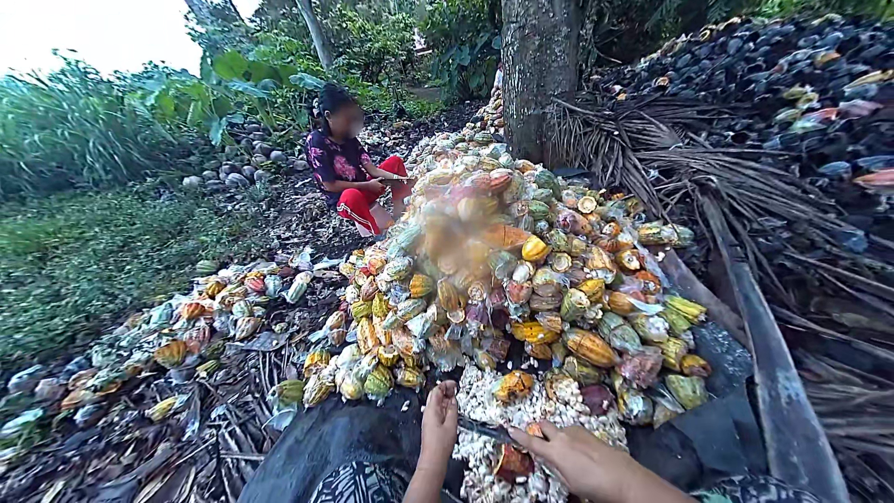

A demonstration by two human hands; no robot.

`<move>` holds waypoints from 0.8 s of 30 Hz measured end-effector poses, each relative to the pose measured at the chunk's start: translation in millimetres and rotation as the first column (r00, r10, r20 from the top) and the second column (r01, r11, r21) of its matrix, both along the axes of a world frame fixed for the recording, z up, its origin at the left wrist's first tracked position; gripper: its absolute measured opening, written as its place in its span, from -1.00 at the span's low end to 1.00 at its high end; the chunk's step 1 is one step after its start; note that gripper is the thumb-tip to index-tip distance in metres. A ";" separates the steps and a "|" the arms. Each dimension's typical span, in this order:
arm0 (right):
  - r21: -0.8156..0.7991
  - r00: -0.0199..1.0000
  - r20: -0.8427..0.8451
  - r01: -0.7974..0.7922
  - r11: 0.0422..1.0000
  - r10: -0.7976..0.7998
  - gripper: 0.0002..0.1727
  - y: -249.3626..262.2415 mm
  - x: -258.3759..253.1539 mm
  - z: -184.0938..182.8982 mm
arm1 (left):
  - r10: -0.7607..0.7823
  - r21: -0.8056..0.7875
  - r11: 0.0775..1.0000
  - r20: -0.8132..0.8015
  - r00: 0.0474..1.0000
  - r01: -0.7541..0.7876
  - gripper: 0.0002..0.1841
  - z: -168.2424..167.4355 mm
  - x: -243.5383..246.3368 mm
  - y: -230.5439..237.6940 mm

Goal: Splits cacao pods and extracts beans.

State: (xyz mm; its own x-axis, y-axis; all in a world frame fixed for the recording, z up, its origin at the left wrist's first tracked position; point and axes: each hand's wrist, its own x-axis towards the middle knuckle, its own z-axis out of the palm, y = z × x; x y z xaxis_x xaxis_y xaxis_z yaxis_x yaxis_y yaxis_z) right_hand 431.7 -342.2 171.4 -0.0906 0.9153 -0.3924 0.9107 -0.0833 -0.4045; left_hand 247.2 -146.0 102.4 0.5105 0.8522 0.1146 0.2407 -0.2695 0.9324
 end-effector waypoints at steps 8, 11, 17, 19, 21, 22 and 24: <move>0.104 1.000 -0.021 -0.006 0.995 0.009 -0.30 -18.2 0.4 -5.5 | 0.369 -0.855 0.514 0.290 0.883 0.066 -0.80 6.8 14.9 -43.9; 0.198 0.999 -0.033 0.009 0.980 -0.002 -0.27 -32.1 15.9 -3.4 | 0.093 -0.792 0.569 0.330 0.939 0.222 -0.67 7.4 15.0 -56.9; 0.677 0.754 -0.025 0.496 0.544 -0.656 -0.38 -142.0 132.3 88.0 | -0.435 -0.658 0.524 0.340 0.834 0.541 0.22 0.1 19.8 -57.3; 0.678 0.387 -0.626 0.699 -0.227 -0.677 -0.50 -225.9 205.6 104.7 | -0.406 -0.689 0.517 0.326 0.854 0.509 0.01 -6.3 16.7 -61.0; 0.128 0.111 -0.991 0.549 -0.826 -0.080 -0.69 -308.7 252.2 113.4 | -0.346 -0.724 0.539 0.276 0.897 0.431 -0.34 -19.3 12.2 -63.4; -0.100 0.034 -0.990 0.494 -0.864 0.134 -0.75 -338.3 253.5 115.5 | -0.292 -0.752 0.549 0.235 0.927 0.364 -0.46 -26.5 10.4 -63.5; -0.117 -0.114 -0.991 0.559 -0.821 0.064 -0.54 -353.5 223.6 106.5 | -0.131 -0.814 0.543 0.161 0.978 0.207 -0.57 -40.4 11.7 -62.0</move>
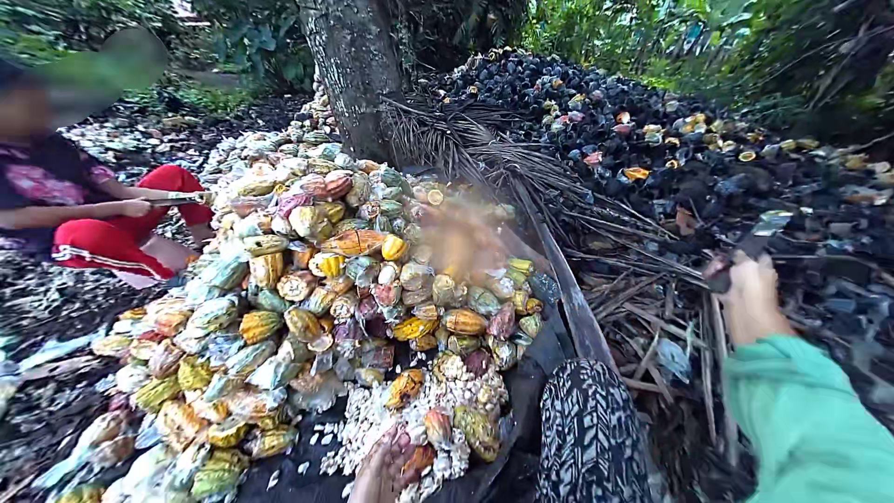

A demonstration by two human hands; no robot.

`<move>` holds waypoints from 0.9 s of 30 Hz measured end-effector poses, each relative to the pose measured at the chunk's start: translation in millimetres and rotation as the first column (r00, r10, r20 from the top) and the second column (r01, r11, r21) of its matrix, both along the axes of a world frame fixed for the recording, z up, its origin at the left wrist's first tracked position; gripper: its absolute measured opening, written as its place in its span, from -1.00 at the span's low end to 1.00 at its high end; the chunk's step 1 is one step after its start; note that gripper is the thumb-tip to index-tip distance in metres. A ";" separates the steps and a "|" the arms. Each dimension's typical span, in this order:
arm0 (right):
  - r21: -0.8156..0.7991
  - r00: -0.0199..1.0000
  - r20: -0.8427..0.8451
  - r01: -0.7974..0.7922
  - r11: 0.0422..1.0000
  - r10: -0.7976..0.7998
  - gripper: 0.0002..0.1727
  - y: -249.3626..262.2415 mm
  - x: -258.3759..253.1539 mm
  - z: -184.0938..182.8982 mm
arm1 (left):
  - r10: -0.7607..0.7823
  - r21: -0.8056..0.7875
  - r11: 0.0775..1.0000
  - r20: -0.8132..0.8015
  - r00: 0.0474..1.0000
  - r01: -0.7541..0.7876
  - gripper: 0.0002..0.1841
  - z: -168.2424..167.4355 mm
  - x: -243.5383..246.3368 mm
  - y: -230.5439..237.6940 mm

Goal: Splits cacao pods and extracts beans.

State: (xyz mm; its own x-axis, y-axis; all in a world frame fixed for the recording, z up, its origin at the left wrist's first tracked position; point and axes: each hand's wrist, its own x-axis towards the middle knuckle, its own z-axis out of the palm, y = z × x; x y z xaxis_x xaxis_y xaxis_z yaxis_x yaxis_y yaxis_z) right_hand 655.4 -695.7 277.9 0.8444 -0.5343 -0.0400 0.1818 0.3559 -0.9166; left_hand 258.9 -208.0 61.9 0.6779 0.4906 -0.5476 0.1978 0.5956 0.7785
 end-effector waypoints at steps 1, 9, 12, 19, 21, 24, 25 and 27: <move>-0.065 0.996 -0.031 -0.086 0.994 0.084 -0.52 12.3 -19.2 -4.0 | 0.060 -0.019 0.998 -0.026 0.998 -0.061 -0.58 -3.8 3.4 0.8; -0.151 0.611 -0.151 -0.791 0.592 0.777 -0.64 184.7 -154.0 -50.8 | -0.134 0.254 0.960 0.059 0.989 0.115 -0.60 93.1 24.2 16.8; -0.450 0.258 -0.241 -0.884 0.127 0.936 -0.41 254.0 -181.5 -42.9 | -0.136 0.274 0.957 0.118 0.984 0.100 -0.56 140.0 37.0 19.7; -0.858 0.098 -0.428 -0.358 -0.370 0.898 -0.31 367.1 -242.9 -27.8 | 0.244 -0.103 0.970 0.425 0.872 -0.222 -0.66 196.3 70.9 39.5; -0.993 0.237 -0.119 -0.031 -0.115 0.964 -0.28 377.1 -257.0 -37.5 | 0.353 -0.105 0.933 0.461 0.814 -0.345 -0.76 202.7 72.8 56.3; -0.991 0.074 0.100 -0.077 0.106 0.992 -0.25 381.4 -293.8 -40.7 | 0.399 0.058 0.876 0.471 0.787 -0.479 -0.71 201.1 76.0 83.6; -0.984 -0.002 0.117 -0.133 0.115 0.993 -0.26 383.3 -310.0 -41.9 | 0.405 0.130 0.850 0.458 0.791 -0.511 -0.69 199.5 77.5 91.3; -0.973 -0.081 0.158 -0.184 0.141 0.984 -0.31 393.1 -336.2 -46.3 | 0.411 0.280 0.780 0.445 0.796 -0.560 -0.68 196.6 81.2 103.3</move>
